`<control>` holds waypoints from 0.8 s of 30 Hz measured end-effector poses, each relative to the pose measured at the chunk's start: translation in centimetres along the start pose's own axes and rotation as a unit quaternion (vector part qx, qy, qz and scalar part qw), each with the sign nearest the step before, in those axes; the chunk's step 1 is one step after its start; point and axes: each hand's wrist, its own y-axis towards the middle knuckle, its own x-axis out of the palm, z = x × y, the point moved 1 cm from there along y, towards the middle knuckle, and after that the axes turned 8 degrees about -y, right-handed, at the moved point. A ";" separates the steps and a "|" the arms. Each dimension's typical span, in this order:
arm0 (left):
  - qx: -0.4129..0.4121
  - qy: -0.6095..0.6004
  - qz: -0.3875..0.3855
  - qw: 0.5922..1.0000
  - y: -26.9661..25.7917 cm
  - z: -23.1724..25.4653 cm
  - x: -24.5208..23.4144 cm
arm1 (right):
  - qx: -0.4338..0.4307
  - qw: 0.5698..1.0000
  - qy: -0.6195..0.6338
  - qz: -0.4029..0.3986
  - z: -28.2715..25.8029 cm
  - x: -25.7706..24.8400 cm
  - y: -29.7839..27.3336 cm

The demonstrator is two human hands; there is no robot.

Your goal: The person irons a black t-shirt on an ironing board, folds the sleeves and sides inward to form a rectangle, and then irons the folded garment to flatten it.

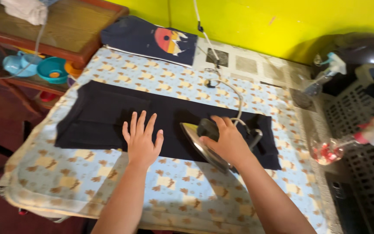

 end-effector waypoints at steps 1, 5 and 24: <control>0.018 -0.018 0.002 1.000 0.0 0.7 0.0 | -0.083 0.991 0.055 0.089 0.6 -0.6 -0.6; 0.061 -0.062 0.001 0.996 -0.3 3.1 0.1 | 0.197 0.935 0.236 0.178 9.8 -2.1 -2.3; 0.058 -0.042 -0.032 0.997 -1.1 2.5 2.4 | 0.301 0.918 -0.243 -0.091 24.2 7.6 -7.0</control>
